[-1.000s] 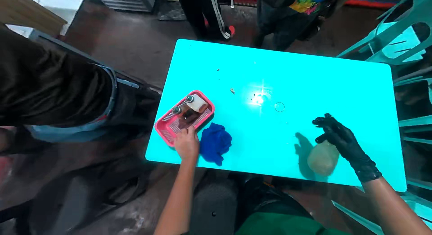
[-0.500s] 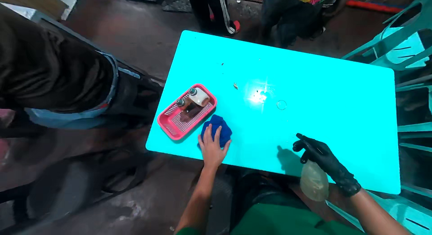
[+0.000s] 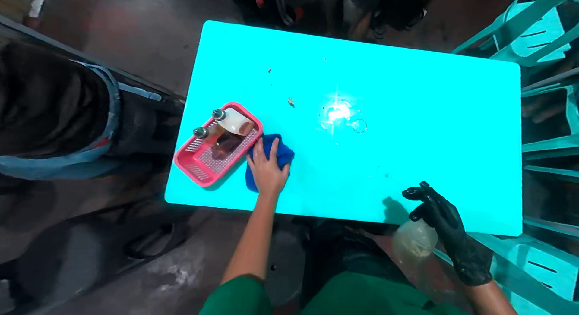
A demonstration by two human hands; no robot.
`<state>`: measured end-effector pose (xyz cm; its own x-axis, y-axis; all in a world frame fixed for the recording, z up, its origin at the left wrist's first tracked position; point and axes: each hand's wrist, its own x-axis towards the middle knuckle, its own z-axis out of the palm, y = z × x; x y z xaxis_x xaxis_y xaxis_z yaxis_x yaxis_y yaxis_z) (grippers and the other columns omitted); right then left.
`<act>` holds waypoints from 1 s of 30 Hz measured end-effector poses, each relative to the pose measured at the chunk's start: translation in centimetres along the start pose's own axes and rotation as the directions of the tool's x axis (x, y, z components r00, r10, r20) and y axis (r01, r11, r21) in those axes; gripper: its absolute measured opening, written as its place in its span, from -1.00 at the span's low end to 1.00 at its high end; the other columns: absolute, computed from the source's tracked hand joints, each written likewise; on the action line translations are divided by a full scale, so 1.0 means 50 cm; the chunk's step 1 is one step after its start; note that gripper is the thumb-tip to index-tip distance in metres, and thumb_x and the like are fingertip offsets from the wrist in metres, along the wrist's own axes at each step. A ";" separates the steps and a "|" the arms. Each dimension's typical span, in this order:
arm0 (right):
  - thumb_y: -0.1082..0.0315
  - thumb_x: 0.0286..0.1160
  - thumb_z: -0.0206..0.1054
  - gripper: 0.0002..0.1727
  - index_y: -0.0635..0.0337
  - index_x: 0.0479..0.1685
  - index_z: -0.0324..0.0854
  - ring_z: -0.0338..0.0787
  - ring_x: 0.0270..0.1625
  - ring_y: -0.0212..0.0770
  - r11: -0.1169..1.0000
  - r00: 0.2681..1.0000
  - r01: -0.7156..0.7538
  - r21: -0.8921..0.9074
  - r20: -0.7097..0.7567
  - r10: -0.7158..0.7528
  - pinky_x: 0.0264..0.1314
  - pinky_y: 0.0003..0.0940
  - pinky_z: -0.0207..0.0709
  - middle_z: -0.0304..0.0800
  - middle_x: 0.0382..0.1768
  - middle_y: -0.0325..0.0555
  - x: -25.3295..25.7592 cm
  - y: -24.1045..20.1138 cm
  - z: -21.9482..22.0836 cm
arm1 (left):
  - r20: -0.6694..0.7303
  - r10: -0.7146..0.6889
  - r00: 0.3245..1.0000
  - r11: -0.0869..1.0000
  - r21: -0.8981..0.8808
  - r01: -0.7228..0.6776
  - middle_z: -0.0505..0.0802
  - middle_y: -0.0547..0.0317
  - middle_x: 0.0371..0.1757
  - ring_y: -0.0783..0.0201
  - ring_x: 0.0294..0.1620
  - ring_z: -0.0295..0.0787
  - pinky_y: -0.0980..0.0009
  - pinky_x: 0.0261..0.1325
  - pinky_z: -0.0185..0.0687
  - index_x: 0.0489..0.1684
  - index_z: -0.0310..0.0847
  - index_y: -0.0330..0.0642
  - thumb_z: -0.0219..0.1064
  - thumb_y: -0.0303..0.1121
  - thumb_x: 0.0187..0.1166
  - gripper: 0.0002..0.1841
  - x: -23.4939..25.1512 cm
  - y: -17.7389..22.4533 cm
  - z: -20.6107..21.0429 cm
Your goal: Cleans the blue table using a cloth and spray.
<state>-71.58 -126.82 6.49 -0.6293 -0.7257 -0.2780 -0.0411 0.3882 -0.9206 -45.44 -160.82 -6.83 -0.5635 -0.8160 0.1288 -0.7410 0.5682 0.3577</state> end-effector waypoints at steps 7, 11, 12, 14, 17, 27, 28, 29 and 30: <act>0.25 0.81 -0.12 -0.49 0.51 0.40 0.47 0.77 -0.42 -0.52 0.997 0.982 -0.064 -0.046 -0.182 0.055 -0.33 -0.56 0.71 0.89 -0.03 -0.20 -0.129 0.065 -0.071 | 0.108 0.032 0.994 0.992 -0.123 -0.019 0.28 -0.11 0.84 -0.15 0.90 -0.02 -0.47 0.77 -0.32 0.78 0.28 -0.22 0.49 -0.50 0.32 -0.15 -0.024 0.382 0.141; 0.23 0.84 -0.15 -0.50 0.49 0.21 0.59 0.85 -0.31 -0.43 0.999 0.981 -0.016 -0.036 -0.196 0.009 -0.23 -0.44 0.79 0.89 -0.06 -0.16 -0.184 0.117 -0.108 | 0.098 0.278 0.956 0.933 -0.264 -0.244 0.51 0.04 0.74 -0.02 0.80 0.29 -0.32 0.78 -0.06 0.60 0.54 -0.15 0.32 -0.56 0.48 -0.41 -0.106 0.584 0.231; 0.23 0.85 -0.14 -0.49 0.52 0.20 0.60 0.86 -0.31 -0.42 0.999 0.976 -0.028 -0.020 -0.214 0.024 -0.21 -0.41 0.79 0.90 -0.06 -0.14 -0.196 0.122 -0.112 | 0.087 0.314 0.945 0.904 -0.330 -0.270 0.60 0.07 0.67 0.02 0.74 0.40 -0.27 0.77 0.04 0.50 0.64 -0.14 0.33 -0.58 0.48 -0.48 -0.116 0.618 0.242; 0.24 0.83 -0.13 -0.49 0.55 0.20 0.57 0.85 -0.35 -0.42 0.998 0.966 -0.066 -0.009 -0.253 0.062 -0.22 -0.42 0.78 0.89 -0.06 -0.12 -0.214 0.120 -0.115 | 0.134 0.340 0.931 0.809 -0.546 -0.217 0.74 0.05 0.51 0.04 0.61 0.57 -0.14 0.73 0.22 0.41 0.69 -0.17 0.36 -0.68 0.38 -0.47 -0.118 0.665 0.229; 0.22 0.76 -0.05 -0.52 0.49 0.29 0.50 0.72 -0.41 -0.56 0.999 0.955 -0.001 -0.038 -0.296 -0.010 -0.30 -0.60 0.68 0.82 -0.20 -0.31 -0.229 0.131 -0.137 | 0.271 0.197 0.942 0.591 -0.800 0.107 0.71 -0.20 0.46 -0.08 0.54 0.59 -0.02 0.64 0.43 0.57 0.52 -0.25 0.24 -0.75 0.51 -0.43 -0.115 0.654 0.132; 0.38 0.73 -0.06 -0.57 0.68 0.19 0.47 0.76 -0.34 -0.61 0.977 0.944 0.199 -0.084 -0.251 -0.213 -0.24 -0.62 0.67 0.86 -0.13 -0.25 -0.211 0.144 -0.200 | -0.173 -0.710 0.683 0.675 -0.443 0.590 0.67 -0.52 0.38 -0.26 0.51 0.59 -0.10 0.62 0.34 0.55 0.38 -0.55 0.09 -0.20 0.83 -0.46 -0.169 0.018 -0.102; 0.38 0.75 -0.10 -0.58 0.66 0.18 0.46 0.74 -0.34 -0.66 0.979 0.947 0.181 -0.094 -0.252 -0.199 -0.24 -0.64 0.65 0.83 -0.16 -0.33 -0.214 0.135 -0.196 | -0.211 -0.709 0.673 0.697 -0.356 0.623 0.65 -0.55 0.42 -0.32 0.56 0.53 -0.13 0.68 0.26 0.53 0.39 -0.59 0.09 -0.22 0.83 -0.46 -0.163 0.010 -0.086; 0.37 0.74 -0.15 -0.58 0.59 0.17 0.46 0.74 -0.35 -0.68 0.983 0.949 0.156 -0.095 -0.260 -0.176 -0.24 -0.65 0.66 0.83 -0.17 -0.43 -0.214 0.123 -0.190 | -0.215 -0.693 0.688 0.720 -0.269 0.640 0.58 -0.54 0.51 -0.35 0.65 0.40 -0.16 0.76 0.09 0.54 0.37 -0.59 0.11 -0.32 0.78 -0.49 -0.152 0.023 -0.069; 0.37 0.74 -0.18 -0.57 0.56 0.18 0.47 0.79 -0.35 -0.63 0.986 0.947 0.147 -0.081 -0.276 -0.164 -0.26 -0.59 0.72 0.87 -0.15 -0.44 -0.214 0.116 -0.185 | -0.204 -0.675 0.709 0.738 -0.204 0.644 0.51 -0.48 0.60 -0.34 0.72 0.31 -0.18 0.80 -0.01 0.63 0.32 -0.53 0.15 -0.43 0.69 -0.46 -0.141 0.052 -0.053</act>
<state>-72.26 -111.58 6.66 -0.8033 -0.5944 -0.0369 -0.1957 0.3219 -0.9263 -42.42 -153.87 -4.37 0.1753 -0.9838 0.0388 -0.8351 -0.1277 0.5351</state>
